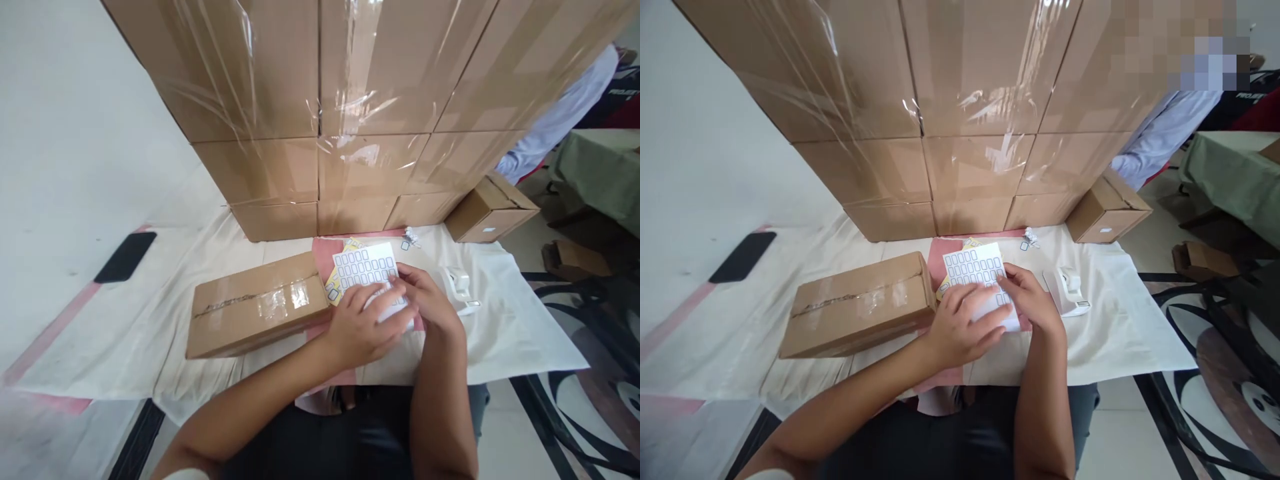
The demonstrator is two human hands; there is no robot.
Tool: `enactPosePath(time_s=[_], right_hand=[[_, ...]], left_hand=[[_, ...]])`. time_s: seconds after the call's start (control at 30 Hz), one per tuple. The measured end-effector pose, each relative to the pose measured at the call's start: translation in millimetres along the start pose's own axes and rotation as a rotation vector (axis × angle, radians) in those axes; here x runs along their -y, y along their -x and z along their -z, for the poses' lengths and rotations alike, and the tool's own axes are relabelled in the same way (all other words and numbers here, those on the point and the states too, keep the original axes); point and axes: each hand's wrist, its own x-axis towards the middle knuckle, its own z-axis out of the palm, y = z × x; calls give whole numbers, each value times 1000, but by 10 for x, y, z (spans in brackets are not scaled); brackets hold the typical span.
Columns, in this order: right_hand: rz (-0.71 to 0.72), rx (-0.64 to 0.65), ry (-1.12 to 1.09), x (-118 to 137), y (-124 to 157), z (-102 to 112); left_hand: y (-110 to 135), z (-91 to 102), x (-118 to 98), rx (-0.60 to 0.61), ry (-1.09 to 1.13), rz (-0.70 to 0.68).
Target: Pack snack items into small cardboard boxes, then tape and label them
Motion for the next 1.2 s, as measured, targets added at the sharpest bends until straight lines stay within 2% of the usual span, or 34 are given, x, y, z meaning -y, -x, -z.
enactPosePath(time_s=[0.07,0.17,0.27,0.33,0.47,0.63,0.8,1.0,1.2], right_hand=[[46,12,-14,9,87,21],[31,33,-120,-58,208,66],[-41,53,-179,-221,314,106],[-88,65,-103,-319,365,116],[-99,115,44,-386,380,79],[-40,-3,46,-422,330,-8],[9,6,-1,-484,329,-15],[50,50,3,-426,320,-27],[119,22,146,-380,282,-98]], left_hand=[[-125,-255,-2,-35,-14,79],[-97,-517,98,-6,19,176],[57,-679,209,33,56,237],[121,-728,255,25,82,274],[112,-714,281,10,135,287],[72,-625,271,-3,220,307],[68,-566,272,-6,365,352],[70,-557,287,5,385,360],[72,-534,295,28,410,385]])
